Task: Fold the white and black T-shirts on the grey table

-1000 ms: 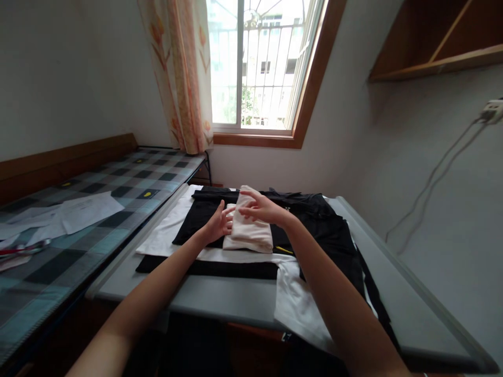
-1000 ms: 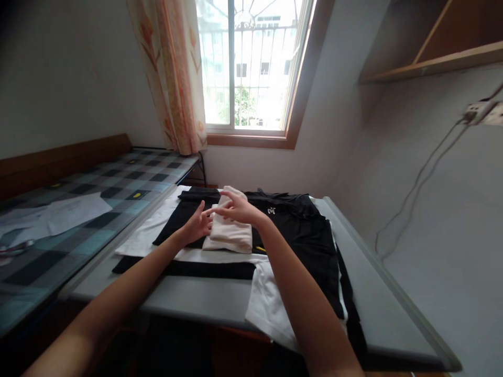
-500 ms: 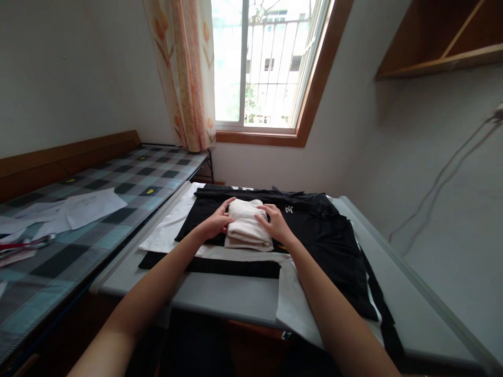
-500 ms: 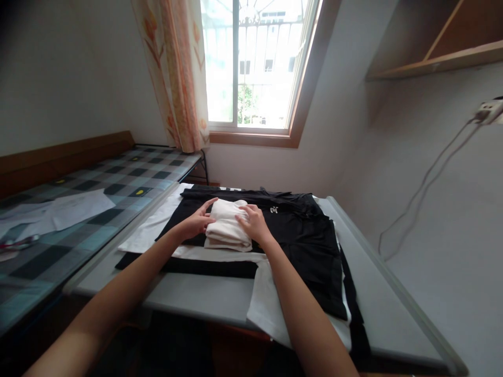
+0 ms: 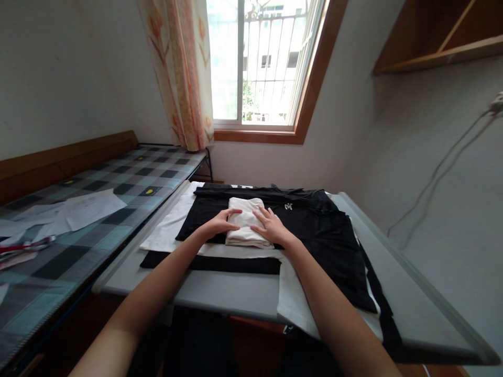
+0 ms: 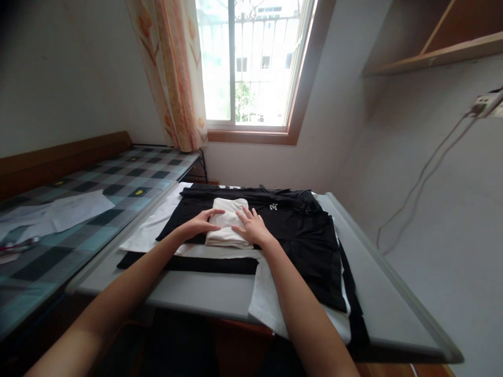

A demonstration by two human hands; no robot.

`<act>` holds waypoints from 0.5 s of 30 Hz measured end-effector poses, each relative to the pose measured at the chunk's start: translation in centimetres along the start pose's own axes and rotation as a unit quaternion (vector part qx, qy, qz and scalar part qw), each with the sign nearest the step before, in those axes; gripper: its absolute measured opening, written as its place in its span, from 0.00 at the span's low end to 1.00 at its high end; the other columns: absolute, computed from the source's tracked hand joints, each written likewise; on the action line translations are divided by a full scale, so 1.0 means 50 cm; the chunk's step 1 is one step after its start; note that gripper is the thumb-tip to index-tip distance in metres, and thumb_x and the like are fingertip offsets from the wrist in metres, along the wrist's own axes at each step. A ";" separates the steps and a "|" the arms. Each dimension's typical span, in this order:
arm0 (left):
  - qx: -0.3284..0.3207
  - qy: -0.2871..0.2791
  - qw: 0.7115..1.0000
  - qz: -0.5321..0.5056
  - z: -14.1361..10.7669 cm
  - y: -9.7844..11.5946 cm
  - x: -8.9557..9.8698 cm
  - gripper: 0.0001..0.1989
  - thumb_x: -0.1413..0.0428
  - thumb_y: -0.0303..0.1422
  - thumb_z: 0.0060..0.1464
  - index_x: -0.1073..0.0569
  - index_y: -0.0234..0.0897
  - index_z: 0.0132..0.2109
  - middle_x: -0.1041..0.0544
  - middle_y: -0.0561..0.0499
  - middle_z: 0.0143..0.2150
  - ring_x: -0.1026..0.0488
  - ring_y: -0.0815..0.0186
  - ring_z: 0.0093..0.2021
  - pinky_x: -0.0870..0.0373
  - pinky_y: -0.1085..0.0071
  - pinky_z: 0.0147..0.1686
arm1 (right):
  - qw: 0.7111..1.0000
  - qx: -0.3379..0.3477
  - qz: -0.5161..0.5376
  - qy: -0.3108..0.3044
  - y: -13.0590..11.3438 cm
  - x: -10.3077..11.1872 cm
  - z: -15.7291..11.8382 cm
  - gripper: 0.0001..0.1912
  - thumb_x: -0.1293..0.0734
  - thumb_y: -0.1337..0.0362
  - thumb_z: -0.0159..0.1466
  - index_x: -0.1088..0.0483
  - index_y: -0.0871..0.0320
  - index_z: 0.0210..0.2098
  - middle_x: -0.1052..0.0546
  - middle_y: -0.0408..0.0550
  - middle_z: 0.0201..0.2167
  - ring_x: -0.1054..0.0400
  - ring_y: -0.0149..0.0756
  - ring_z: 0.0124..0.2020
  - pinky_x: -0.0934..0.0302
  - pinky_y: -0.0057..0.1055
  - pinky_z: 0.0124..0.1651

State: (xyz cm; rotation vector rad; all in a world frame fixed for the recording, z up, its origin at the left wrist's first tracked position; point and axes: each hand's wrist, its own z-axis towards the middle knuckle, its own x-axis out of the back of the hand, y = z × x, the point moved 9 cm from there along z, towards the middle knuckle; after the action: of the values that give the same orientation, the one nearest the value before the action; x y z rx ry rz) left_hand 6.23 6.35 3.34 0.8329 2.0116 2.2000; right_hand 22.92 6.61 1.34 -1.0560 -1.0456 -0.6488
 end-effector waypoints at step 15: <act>-0.157 0.104 0.916 0.354 -0.012 0.068 -0.037 0.21 0.42 0.42 0.55 0.26 0.44 0.55 0.33 0.44 0.58 0.39 0.52 0.60 0.43 0.53 0.61 | 0.996 -0.052 -0.007 0.070 -0.001 0.051 -0.013 0.28 0.45 0.50 0.69 0.38 0.57 0.63 0.40 0.59 0.66 0.45 0.53 0.64 0.49 0.48 0.62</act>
State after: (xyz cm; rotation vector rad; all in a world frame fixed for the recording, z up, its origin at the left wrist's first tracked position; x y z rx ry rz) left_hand 8.63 4.55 5.86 1.5103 1.4775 2.9872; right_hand 24.15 6.09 3.64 -1.0775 -0.9076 -0.7841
